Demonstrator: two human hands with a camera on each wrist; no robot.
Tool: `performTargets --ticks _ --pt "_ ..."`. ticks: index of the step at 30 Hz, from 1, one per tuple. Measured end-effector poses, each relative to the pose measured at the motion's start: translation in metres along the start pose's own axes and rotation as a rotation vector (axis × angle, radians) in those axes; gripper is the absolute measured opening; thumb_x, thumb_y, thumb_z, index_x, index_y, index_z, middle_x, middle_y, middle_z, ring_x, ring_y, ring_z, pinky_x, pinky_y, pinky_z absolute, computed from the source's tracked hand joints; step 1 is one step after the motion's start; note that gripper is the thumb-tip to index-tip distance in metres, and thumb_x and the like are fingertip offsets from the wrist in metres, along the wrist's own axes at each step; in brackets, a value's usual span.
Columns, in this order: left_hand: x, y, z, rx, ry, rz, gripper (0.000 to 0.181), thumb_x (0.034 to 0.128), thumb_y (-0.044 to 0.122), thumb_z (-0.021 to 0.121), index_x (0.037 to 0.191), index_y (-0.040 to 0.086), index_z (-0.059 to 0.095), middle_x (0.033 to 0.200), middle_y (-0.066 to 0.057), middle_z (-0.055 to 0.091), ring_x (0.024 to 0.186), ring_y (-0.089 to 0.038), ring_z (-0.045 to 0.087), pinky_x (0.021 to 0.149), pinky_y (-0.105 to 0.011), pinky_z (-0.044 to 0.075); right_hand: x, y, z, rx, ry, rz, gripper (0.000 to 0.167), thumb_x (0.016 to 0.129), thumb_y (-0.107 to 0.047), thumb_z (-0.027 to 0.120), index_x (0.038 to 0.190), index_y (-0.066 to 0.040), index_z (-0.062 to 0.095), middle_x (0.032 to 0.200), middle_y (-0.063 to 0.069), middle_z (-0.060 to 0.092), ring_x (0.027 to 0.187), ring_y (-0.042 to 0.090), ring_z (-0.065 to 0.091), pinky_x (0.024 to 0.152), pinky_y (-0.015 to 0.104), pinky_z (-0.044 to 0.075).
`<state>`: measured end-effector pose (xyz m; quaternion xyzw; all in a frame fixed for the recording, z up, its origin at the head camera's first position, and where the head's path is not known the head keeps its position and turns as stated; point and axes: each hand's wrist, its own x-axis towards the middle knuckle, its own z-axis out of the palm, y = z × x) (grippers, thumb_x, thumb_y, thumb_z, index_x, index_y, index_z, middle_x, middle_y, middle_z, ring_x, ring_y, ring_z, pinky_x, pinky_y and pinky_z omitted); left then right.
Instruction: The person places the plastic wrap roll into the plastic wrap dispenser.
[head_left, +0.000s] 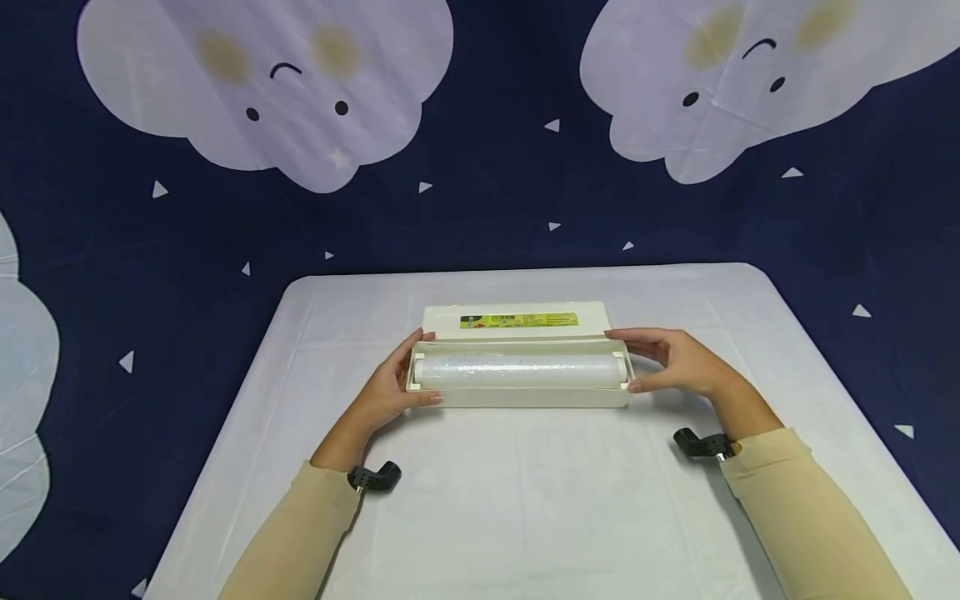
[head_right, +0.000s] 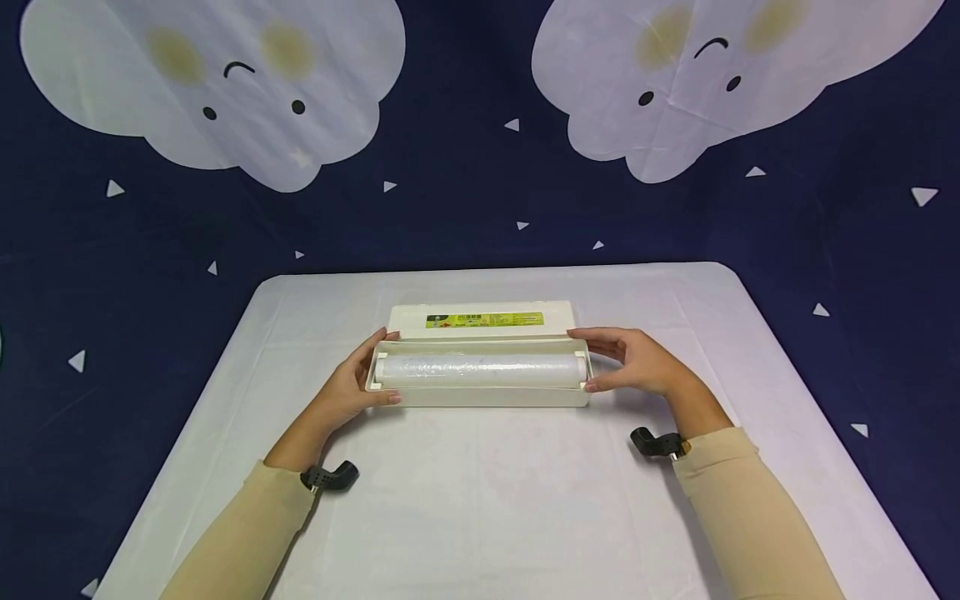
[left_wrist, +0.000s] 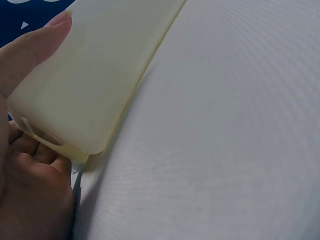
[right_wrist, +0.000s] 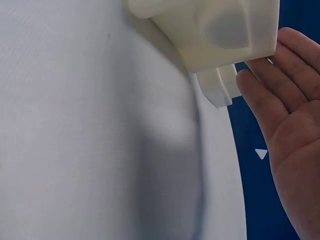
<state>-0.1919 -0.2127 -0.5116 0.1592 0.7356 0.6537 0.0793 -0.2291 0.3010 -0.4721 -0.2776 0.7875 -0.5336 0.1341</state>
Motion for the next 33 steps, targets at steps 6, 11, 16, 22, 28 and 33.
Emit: performTargets --ticks 6,11,16,22,28,33 --pt "-0.001 0.000 0.001 -0.007 0.000 -0.001 0.121 0.0735 -0.007 0.094 0.169 0.012 0.022 0.166 0.001 0.037 0.143 -0.027 0.041 0.107 -0.026 0.046 -0.003 0.003 0.004 0.040 -0.004 -0.014 0.093 0.069 0.003 0.098 0.151 -0.001 0.055 0.155 0.017 0.051 0.141 0.032 0.050 0.117 0.035 0.036" --pt "-0.001 0.000 0.002 -0.015 -0.001 0.002 0.121 0.0732 -0.007 0.094 0.169 0.012 0.022 0.166 0.000 0.037 0.142 -0.029 0.042 0.106 -0.027 0.048 -0.005 0.005 0.008 0.050 -0.011 -0.014 0.098 0.067 0.002 0.099 0.153 0.001 0.051 0.158 0.019 0.047 0.144 0.036 0.045 0.118 0.038 0.034" --pt "0.000 0.000 0.003 -0.018 -0.006 0.004 0.120 0.0736 -0.007 0.094 0.169 0.011 0.022 0.166 -0.001 0.036 0.143 -0.029 0.042 0.106 -0.027 0.047 -0.006 0.006 0.013 0.044 -0.006 -0.023 0.103 0.067 0.002 0.099 0.155 0.003 0.047 0.160 0.020 0.044 0.146 0.037 0.041 0.117 0.030 0.034" --pt "0.000 0.001 0.002 0.000 -0.001 -0.004 0.120 0.0739 -0.006 0.094 0.169 0.010 0.021 0.166 -0.001 0.036 0.143 -0.029 0.042 0.107 -0.027 0.047 -0.006 0.007 0.019 0.064 0.004 -0.017 0.103 0.069 0.002 0.098 0.157 0.003 0.045 0.161 0.021 0.042 0.146 0.039 0.041 0.114 0.025 0.037" --pt "0.000 0.002 0.001 0.006 -0.011 -0.006 0.120 0.0746 -0.006 0.094 0.168 0.008 0.021 0.167 -0.004 0.035 0.143 -0.030 0.041 0.106 -0.025 0.046 -0.007 0.008 0.022 0.069 0.027 -0.011 0.099 0.071 0.005 0.096 0.156 0.002 0.046 0.160 0.022 0.042 0.145 0.039 0.041 0.114 0.025 0.037" --pt "0.000 0.006 0.000 0.046 -0.021 -0.007 0.119 0.0750 -0.003 0.095 0.168 0.007 0.021 0.167 -0.002 0.035 0.144 -0.029 0.042 0.107 -0.025 0.046 -0.007 0.007 0.023 0.074 0.033 -0.015 0.098 0.072 0.005 0.096 0.156 0.003 0.045 0.159 0.023 0.042 0.145 0.040 0.042 0.114 0.027 0.038"
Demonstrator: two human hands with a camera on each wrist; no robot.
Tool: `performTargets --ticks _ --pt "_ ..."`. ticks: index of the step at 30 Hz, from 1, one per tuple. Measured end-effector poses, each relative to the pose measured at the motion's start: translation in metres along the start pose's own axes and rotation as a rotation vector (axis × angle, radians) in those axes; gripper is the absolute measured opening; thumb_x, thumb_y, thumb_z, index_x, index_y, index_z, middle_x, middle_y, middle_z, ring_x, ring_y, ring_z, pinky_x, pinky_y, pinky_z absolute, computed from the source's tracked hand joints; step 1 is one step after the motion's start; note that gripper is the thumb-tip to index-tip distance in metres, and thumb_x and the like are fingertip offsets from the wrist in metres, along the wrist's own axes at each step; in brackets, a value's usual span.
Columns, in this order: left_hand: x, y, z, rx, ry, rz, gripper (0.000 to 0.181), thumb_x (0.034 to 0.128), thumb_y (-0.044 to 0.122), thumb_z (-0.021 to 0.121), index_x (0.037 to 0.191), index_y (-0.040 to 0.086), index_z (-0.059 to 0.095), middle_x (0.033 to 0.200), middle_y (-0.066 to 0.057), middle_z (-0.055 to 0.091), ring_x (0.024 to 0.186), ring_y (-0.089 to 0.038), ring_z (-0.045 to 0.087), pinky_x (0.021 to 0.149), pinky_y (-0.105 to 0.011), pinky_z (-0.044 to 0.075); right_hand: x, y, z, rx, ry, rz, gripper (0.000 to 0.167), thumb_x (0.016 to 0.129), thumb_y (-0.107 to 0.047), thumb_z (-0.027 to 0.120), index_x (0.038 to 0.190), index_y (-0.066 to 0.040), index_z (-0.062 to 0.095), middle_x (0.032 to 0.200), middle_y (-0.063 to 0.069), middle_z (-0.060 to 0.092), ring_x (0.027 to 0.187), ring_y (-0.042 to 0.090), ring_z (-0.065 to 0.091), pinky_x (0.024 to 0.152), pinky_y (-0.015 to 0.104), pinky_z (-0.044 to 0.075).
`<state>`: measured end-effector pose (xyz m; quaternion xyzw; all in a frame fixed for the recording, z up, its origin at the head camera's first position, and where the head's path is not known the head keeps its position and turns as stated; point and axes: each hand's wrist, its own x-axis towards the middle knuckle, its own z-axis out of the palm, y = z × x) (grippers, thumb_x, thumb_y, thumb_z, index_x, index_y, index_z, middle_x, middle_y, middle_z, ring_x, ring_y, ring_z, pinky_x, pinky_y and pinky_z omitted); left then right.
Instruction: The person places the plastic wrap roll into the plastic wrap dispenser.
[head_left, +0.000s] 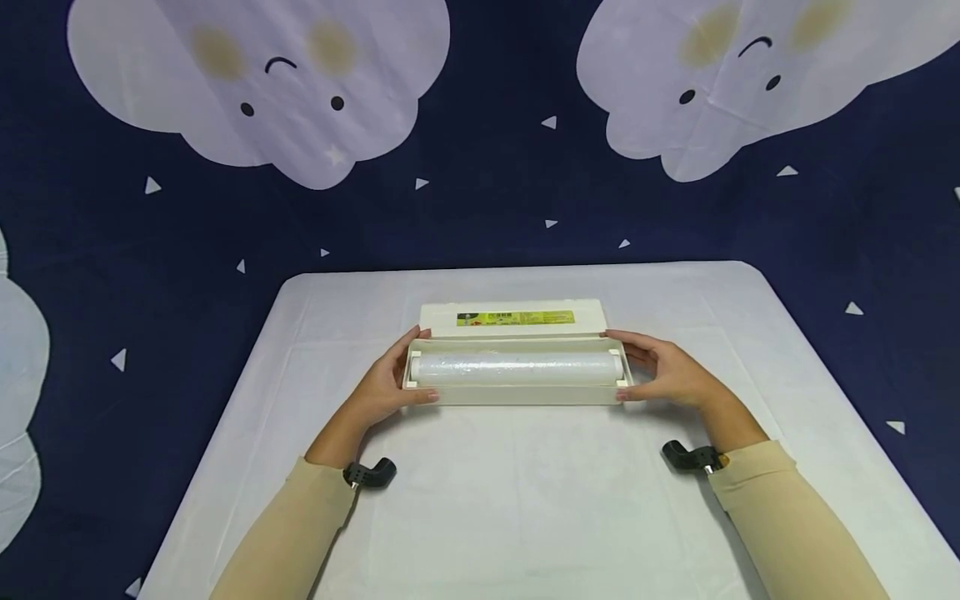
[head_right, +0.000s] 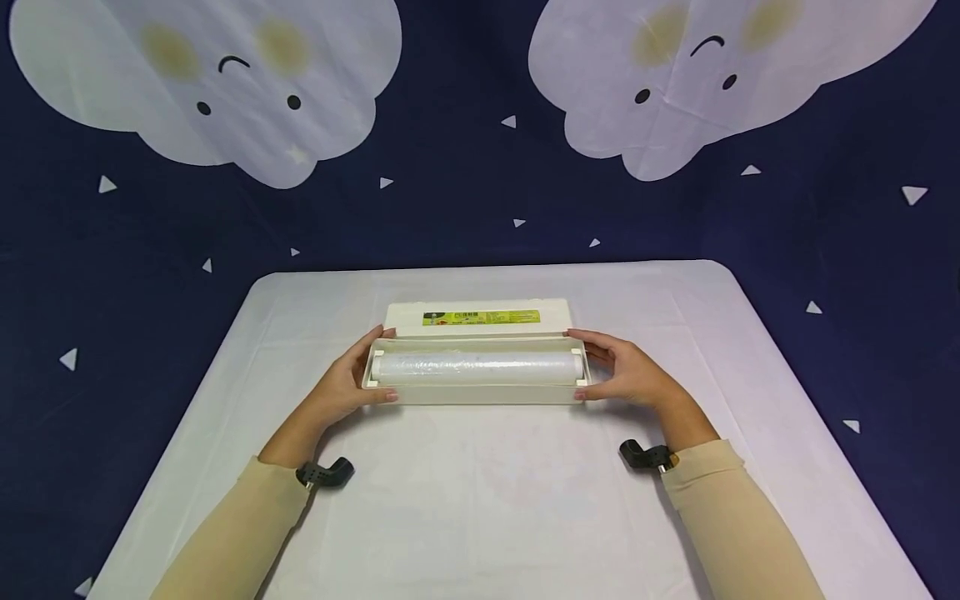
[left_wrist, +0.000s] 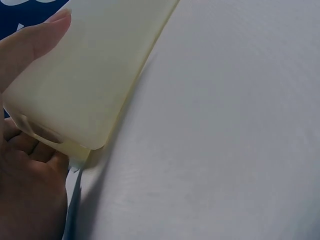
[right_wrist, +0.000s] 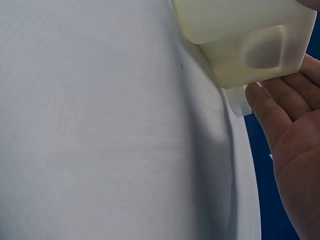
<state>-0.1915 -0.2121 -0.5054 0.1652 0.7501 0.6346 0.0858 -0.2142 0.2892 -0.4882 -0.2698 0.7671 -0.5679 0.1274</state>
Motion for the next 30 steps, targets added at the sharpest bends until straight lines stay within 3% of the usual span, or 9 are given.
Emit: performTargets --ticks 6,9,14,18,21,24,30 --pt "0.000 0.005 -0.007 0.060 -0.039 0.045 0.119 0.0752 0.000 0.096 0.167 0.003 0.020 0.168 -0.005 0.034 0.153 -0.026 0.028 0.119 -0.025 0.028 -0.001 0.000 0.001 -0.002 0.007 0.000 0.098 0.072 0.005 0.095 0.156 0.003 0.045 0.159 0.023 0.042 0.145 0.038 0.042 0.114 0.027 0.039" --pt "0.001 0.009 -0.013 0.091 -0.050 0.071 0.117 0.0767 0.000 0.095 0.167 0.002 0.021 0.167 -0.004 0.036 0.154 -0.022 0.028 0.122 -0.029 0.023 -0.001 0.001 0.001 0.002 0.006 0.002 0.098 0.072 0.005 0.095 0.156 0.002 0.045 0.159 0.022 0.042 0.145 0.038 0.042 0.114 0.027 0.039" --pt "0.006 0.014 -0.028 0.138 -0.069 0.197 0.095 0.0912 -0.007 0.079 0.166 -0.002 0.020 0.167 -0.013 0.034 0.154 -0.031 0.028 0.125 -0.041 0.019 0.000 0.001 0.002 0.006 0.006 0.004 0.097 0.073 0.004 0.095 0.156 0.002 0.045 0.160 0.022 0.042 0.145 0.042 0.040 0.113 0.026 0.039" --pt "0.014 0.017 -0.036 0.168 -0.029 0.250 0.079 0.0986 -0.008 0.066 0.164 -0.006 0.022 0.167 -0.020 0.031 0.154 -0.038 0.026 0.125 -0.046 0.019 -0.001 0.000 0.002 0.002 0.009 0.012 0.098 0.073 0.004 0.095 0.157 0.002 0.045 0.160 0.022 0.041 0.145 0.042 0.040 0.113 0.027 0.039" --pt "0.022 0.017 -0.040 0.187 0.011 0.233 0.074 0.1010 -0.007 0.063 0.163 -0.007 0.023 0.166 -0.023 0.031 0.153 -0.039 0.026 0.125 -0.047 0.018 -0.002 0.001 0.002 0.001 0.010 0.016 0.097 0.073 0.004 0.095 0.157 0.001 0.045 0.161 0.021 0.041 0.146 0.040 0.040 0.113 0.026 0.038" --pt "0.030 0.015 -0.042 0.228 0.031 0.180 0.070 0.1035 -0.003 0.063 0.163 -0.007 0.025 0.166 -0.022 0.032 0.153 -0.038 0.027 0.125 -0.045 0.019 -0.001 0.001 0.003 0.002 0.008 0.013 0.097 0.074 0.004 0.095 0.157 0.002 0.045 0.161 0.022 0.041 0.146 0.041 0.040 0.114 0.026 0.038" --pt "0.045 0.011 -0.045 0.341 0.041 0.056 0.066 0.1097 0.021 0.061 0.164 0.000 0.030 0.168 -0.011 0.034 0.154 -0.031 0.027 0.125 -0.041 0.021 -0.001 -0.001 0.003 -0.001 0.003 -0.003 0.096 0.074 0.005 0.094 0.156 0.004 0.044 0.160 0.024 0.041 0.146 0.041 0.039 0.114 0.026 0.037"
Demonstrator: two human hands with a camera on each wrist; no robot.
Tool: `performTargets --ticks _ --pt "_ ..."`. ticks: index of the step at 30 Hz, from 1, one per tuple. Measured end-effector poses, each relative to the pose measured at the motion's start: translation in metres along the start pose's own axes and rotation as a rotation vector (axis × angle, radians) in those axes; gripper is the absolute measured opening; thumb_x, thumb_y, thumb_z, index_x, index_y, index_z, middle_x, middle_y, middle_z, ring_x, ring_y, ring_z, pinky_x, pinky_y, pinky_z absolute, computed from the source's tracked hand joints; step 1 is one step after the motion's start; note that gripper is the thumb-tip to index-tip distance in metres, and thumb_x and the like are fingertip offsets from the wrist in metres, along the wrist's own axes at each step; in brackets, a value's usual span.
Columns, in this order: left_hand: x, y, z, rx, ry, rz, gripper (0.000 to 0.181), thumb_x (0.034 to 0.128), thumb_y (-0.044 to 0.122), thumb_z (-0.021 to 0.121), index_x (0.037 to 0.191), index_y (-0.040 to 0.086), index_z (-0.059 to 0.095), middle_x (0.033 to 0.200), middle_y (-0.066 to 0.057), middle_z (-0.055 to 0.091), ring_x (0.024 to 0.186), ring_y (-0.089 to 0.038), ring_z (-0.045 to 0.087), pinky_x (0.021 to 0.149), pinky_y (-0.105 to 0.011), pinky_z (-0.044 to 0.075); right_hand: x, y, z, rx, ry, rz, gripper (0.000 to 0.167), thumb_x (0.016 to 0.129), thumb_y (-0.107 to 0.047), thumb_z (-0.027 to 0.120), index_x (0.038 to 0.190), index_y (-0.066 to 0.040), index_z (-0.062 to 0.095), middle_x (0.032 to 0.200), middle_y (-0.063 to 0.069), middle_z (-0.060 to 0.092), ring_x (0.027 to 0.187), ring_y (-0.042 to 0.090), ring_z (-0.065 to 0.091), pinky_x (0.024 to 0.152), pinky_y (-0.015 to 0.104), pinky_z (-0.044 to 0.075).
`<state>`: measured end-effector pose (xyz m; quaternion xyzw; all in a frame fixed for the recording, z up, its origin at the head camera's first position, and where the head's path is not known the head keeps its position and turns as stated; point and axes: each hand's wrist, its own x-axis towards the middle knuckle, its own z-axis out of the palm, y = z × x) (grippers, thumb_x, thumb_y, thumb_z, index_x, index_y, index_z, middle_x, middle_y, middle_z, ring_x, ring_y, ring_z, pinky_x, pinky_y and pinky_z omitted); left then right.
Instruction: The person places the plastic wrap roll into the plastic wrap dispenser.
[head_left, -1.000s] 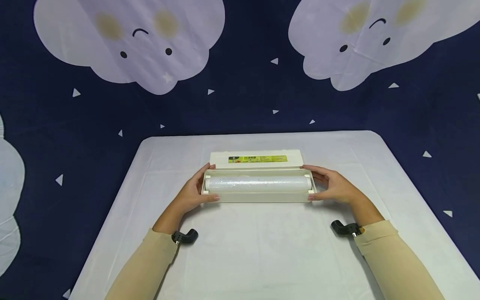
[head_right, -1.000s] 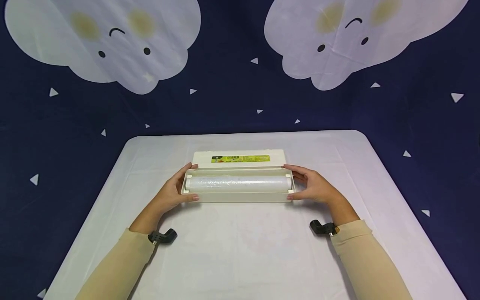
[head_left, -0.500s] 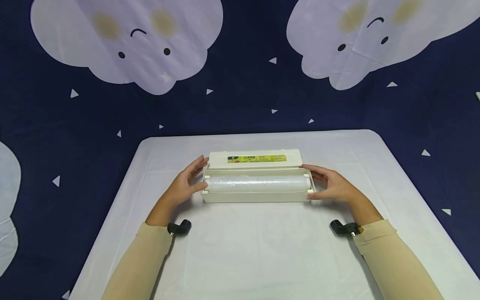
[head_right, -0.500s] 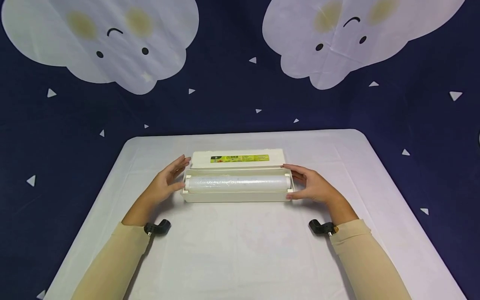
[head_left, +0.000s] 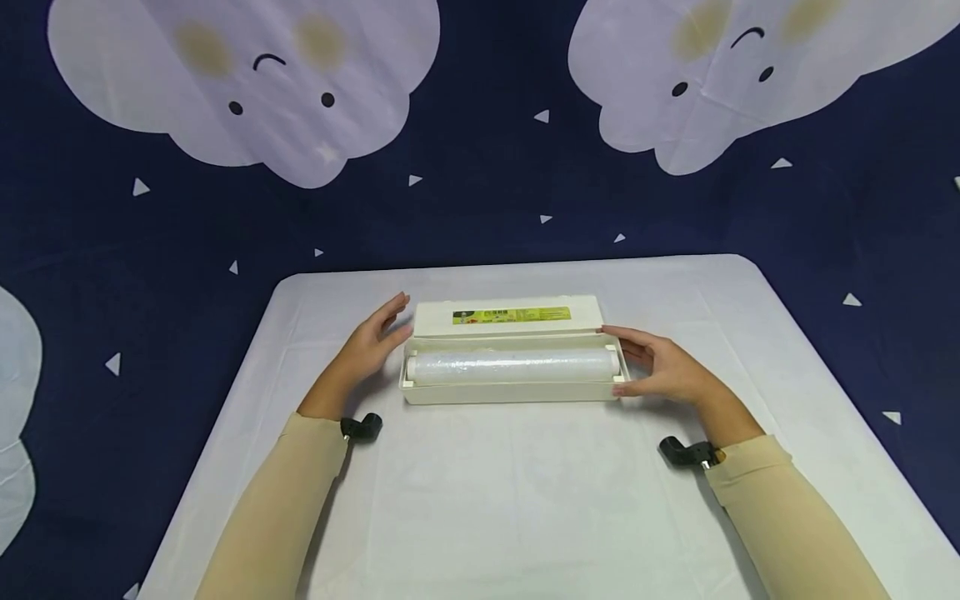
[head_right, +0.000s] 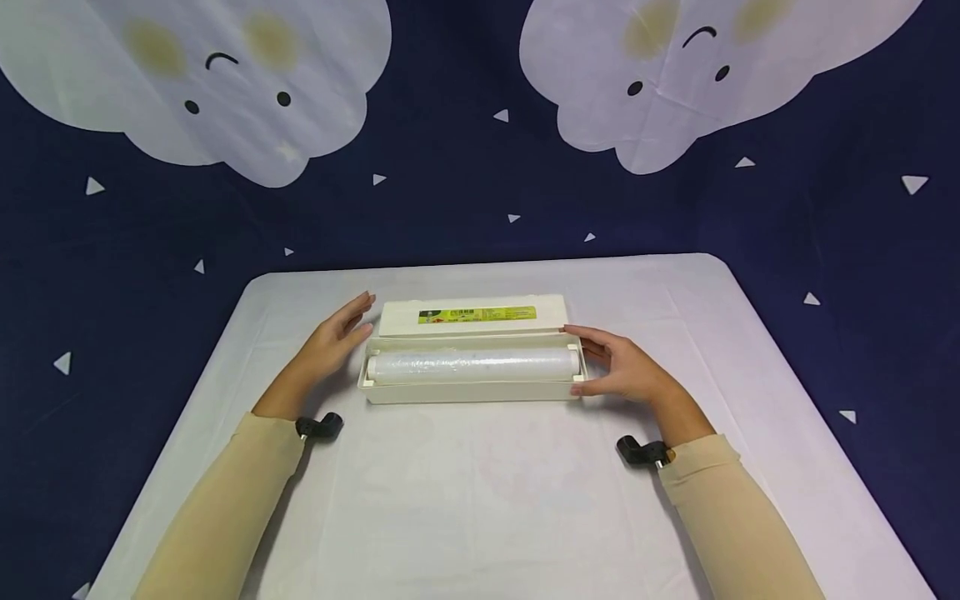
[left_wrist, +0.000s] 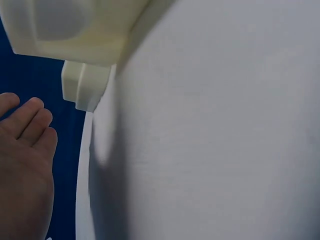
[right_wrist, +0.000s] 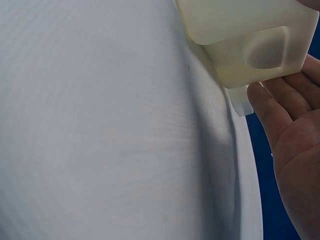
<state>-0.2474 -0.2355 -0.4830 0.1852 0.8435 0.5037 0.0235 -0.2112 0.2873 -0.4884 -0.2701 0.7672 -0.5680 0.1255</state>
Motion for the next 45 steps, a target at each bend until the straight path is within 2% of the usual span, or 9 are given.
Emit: performTargets --ticks 4,8,11,16,22,27,32,39,45 --pt "0.010 -0.001 0.001 0.064 -0.004 -0.055 0.074 0.1081 0.040 0.061 0.166 0.006 0.031 0.170 -0.007 0.030 0.155 -0.032 0.026 0.125 -0.048 0.020 0.000 0.000 -0.001 -0.007 -0.006 -0.016 0.096 0.075 0.006 0.094 0.156 0.006 0.043 0.160 0.026 0.039 0.146 0.040 0.039 0.115 0.026 0.036" --pt "0.023 -0.003 0.007 0.125 -0.024 -0.094 0.087 0.1016 0.056 0.065 0.168 0.012 0.029 0.171 -0.007 0.026 0.156 -0.030 0.020 0.125 -0.054 0.018 0.000 0.000 -0.001 -0.004 -0.006 -0.027 0.095 0.075 0.008 0.092 0.156 0.007 0.042 0.160 0.028 0.038 0.146 0.040 0.040 0.114 0.026 0.036" --pt "0.031 -0.003 0.011 0.131 -0.050 -0.120 0.097 0.0954 0.061 0.071 0.169 0.016 0.027 0.172 -0.004 0.023 0.158 -0.027 0.016 0.125 -0.055 0.016 0.000 0.001 -0.001 0.004 -0.006 -0.024 0.095 0.076 0.008 0.092 0.156 0.007 0.042 0.161 0.027 0.038 0.146 0.039 0.040 0.114 0.025 0.036" --pt "0.038 -0.001 0.011 0.076 -0.084 -0.139 0.106 0.0880 0.056 0.082 0.169 0.017 0.026 0.172 -0.001 0.023 0.158 -0.024 0.015 0.125 -0.052 0.014 0.000 0.001 0.000 0.007 -0.005 -0.022 0.095 0.076 0.007 0.092 0.157 0.007 0.042 0.161 0.027 0.038 0.147 0.038 0.040 0.114 0.025 0.036" --pt "0.046 -0.006 0.007 0.065 -0.133 -0.123 0.103 0.0903 0.052 0.081 0.168 0.011 0.027 0.169 -0.005 0.032 0.157 -0.025 0.019 0.125 -0.050 0.016 0.000 0.001 0.000 0.009 -0.003 -0.015 0.096 0.075 0.008 0.092 0.157 0.007 0.042 0.161 0.027 0.038 0.147 0.043 0.037 0.114 0.025 0.036" --pt "0.050 -0.009 0.007 0.063 -0.130 -0.139 0.103 0.0897 0.052 0.082 0.168 0.012 0.028 0.167 -0.008 0.035 0.156 -0.026 0.022 0.125 -0.050 0.019 0.000 0.001 0.000 0.012 -0.001 -0.007 0.097 0.075 0.007 0.093 0.157 0.007 0.041 0.161 0.026 0.037 0.147 0.044 0.036 0.115 0.025 0.036" --pt "0.055 -0.009 0.009 0.040 -0.117 -0.185 0.113 0.0811 0.049 0.091 0.169 0.015 0.027 0.168 -0.008 0.033 0.155 -0.028 0.025 0.124 -0.050 0.022 0.000 0.002 0.000 0.010 0.000 -0.007 0.097 0.075 0.007 0.093 0.157 0.006 0.042 0.161 0.027 0.037 0.147 0.043 0.037 0.114 0.025 0.037" --pt "0.059 -0.009 0.014 0.099 -0.109 -0.224 0.121 0.0706 0.042 0.100 0.168 0.020 0.031 0.169 -0.004 0.032 0.156 -0.026 0.022 0.125 -0.048 0.019 0.000 0.001 0.001 0.017 0.001 -0.003 0.097 0.075 0.007 0.093 0.157 0.005 0.042 0.162 0.026 0.037 0.147 0.043 0.036 0.114 0.025 0.037" --pt "0.066 -0.012 0.016 0.114 -0.147 -0.262 0.124 0.0641 0.049 0.102 0.167 0.025 0.036 0.169 0.000 0.031 0.156 -0.025 0.021 0.125 -0.049 0.019 0.000 0.001 0.000 0.023 0.004 -0.005 0.097 0.074 0.008 0.093 0.157 0.007 0.041 0.162 0.026 0.037 0.147 0.046 0.035 0.114 0.025 0.037"
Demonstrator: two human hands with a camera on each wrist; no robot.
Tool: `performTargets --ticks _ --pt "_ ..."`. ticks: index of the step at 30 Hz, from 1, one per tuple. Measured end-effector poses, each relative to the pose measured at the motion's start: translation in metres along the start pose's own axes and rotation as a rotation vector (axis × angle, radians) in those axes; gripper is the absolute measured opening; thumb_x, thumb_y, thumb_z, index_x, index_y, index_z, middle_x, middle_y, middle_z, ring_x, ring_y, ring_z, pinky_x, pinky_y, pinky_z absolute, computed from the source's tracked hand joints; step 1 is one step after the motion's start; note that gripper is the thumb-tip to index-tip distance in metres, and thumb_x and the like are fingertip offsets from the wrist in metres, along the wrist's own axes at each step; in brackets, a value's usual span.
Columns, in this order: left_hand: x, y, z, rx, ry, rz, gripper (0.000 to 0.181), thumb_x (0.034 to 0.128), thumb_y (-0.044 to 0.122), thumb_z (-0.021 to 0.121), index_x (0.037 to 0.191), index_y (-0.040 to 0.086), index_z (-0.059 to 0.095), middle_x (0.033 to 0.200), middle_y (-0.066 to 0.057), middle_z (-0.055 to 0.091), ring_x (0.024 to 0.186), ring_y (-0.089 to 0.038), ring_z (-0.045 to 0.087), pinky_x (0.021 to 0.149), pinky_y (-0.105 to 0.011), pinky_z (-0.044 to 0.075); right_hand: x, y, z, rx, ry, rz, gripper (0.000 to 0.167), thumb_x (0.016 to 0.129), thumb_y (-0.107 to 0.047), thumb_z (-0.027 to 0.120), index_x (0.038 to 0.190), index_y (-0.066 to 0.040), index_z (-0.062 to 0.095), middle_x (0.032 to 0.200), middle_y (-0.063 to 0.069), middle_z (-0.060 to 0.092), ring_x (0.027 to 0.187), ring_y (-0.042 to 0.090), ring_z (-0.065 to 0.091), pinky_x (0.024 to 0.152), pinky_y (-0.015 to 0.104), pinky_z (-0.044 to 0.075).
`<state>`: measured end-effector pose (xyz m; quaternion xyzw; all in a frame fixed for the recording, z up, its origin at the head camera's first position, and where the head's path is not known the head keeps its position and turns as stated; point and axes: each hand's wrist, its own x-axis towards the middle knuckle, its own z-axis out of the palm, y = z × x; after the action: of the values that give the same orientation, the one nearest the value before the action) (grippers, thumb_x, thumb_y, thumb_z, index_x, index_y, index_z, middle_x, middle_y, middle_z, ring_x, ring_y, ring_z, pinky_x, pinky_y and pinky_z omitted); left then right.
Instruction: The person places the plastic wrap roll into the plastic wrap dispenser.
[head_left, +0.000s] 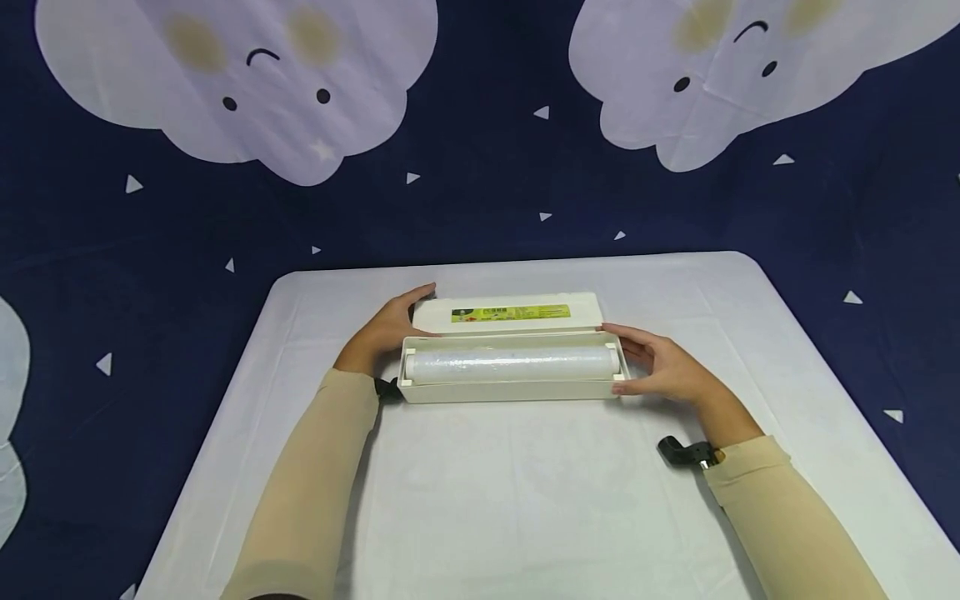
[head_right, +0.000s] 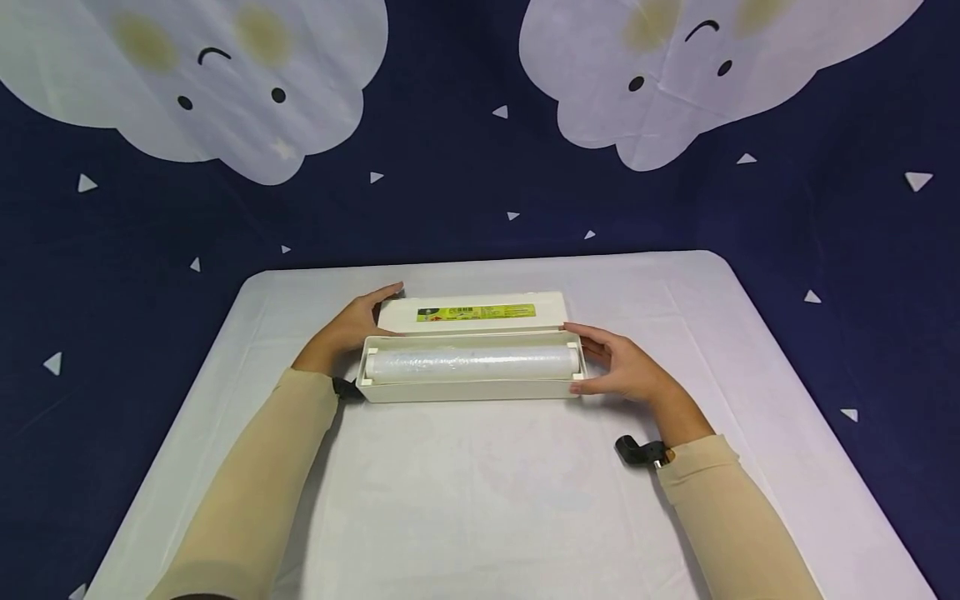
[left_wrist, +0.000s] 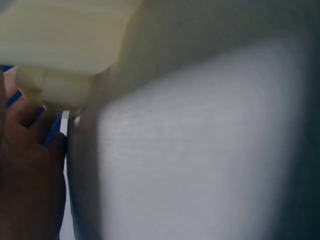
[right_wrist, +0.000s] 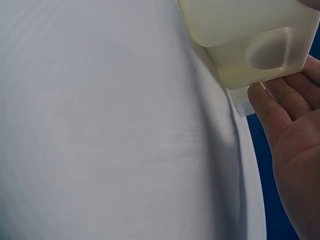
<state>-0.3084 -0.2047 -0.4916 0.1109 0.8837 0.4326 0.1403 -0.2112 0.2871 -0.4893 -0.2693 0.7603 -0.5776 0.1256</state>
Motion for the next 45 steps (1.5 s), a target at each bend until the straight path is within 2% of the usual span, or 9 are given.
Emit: performTargets --ticks 9,15,19,22,31,40,45 --pt "0.0023 -0.0028 -0.0010 0.002 -0.036 0.038 0.119 0.0680 0.041 0.102 0.166 0.024 0.037 0.170 0.001 0.031 0.156 -0.024 0.022 0.125 -0.048 0.017 -0.0011 0.0004 0.0011 0.015 0.010 -0.007 0.098 0.074 0.010 0.092 0.156 0.008 0.041 0.161 0.027 0.037 0.147 0.043 0.037 0.114 0.025 0.037" --pt "0.0028 -0.0025 0.0008 -0.056 -0.047 0.037 0.126 0.0603 0.038 0.106 0.165 0.024 0.038 0.169 0.002 0.032 0.155 -0.023 0.023 0.125 -0.049 0.017 -0.0025 0.0014 0.0013 0.024 0.015 -0.006 0.098 0.074 0.011 0.092 0.157 0.008 0.040 0.162 0.027 0.037 0.147 0.039 0.038 0.113 0.026 0.038" --pt "0.0025 -0.0038 0.0011 -0.056 -0.045 0.034 0.124 0.0586 0.038 0.107 0.163 0.024 0.043 0.166 0.001 0.038 0.152 -0.024 0.030 0.123 -0.050 0.021 -0.0025 0.0011 0.0018 0.028 0.016 -0.007 0.098 0.073 0.011 0.092 0.157 0.008 0.040 0.162 0.027 0.036 0.147 0.036 0.039 0.113 0.025 0.038" --pt "0.0026 -0.0047 0.0015 -0.041 -0.041 0.040 0.118 0.0610 0.040 0.105 0.162 0.023 0.046 0.162 0.001 0.043 0.148 -0.024 0.035 0.122 -0.050 0.026 -0.0026 0.0013 0.0022 0.033 0.017 -0.010 0.099 0.073 0.012 0.091 0.157 0.008 0.040 0.162 0.027 0.036 0.147 0.032 0.040 0.114 0.025 0.037" --pt "-0.0012 -0.0066 0.0008 -0.097 0.006 0.069 0.105 0.0650 0.030 0.105 0.156 0.018 0.054 0.157 -0.001 0.050 0.144 -0.024 0.042 0.119 -0.046 0.033 -0.0031 0.0019 0.0037 0.052 0.014 -0.027 0.097 0.073 0.014 0.090 0.156 0.011 0.039 0.161 0.030 0.035 0.146 0.024 0.042 0.115 0.027 0.037" --pt "-0.0054 -0.0056 -0.0011 -0.152 0.044 0.099 0.100 0.0642 0.019 0.105 0.153 0.014 0.059 0.157 -0.002 0.051 0.146 -0.025 0.041 0.121 -0.045 0.031 -0.0029 0.0017 0.0046 0.056 0.021 -0.029 0.098 0.073 0.015 0.090 0.156 0.011 0.038 0.162 0.029 0.035 0.148 0.034 0.038 0.115 0.027 0.036" --pt "-0.0046 -0.0079 -0.0022 -0.225 0.073 0.099 0.097 0.0621 0.012 0.105 0.149 0.012 0.062 0.149 -0.004 0.059 0.135 -0.026 0.053 0.114 -0.044 0.041 -0.0032 0.0046 0.0036 0.052 0.014 -0.049 0.098 0.074 0.016 0.089 0.157 0.012 0.036 0.162 0.030 0.035 0.148 0.032 0.038 0.115 0.027 0.036"
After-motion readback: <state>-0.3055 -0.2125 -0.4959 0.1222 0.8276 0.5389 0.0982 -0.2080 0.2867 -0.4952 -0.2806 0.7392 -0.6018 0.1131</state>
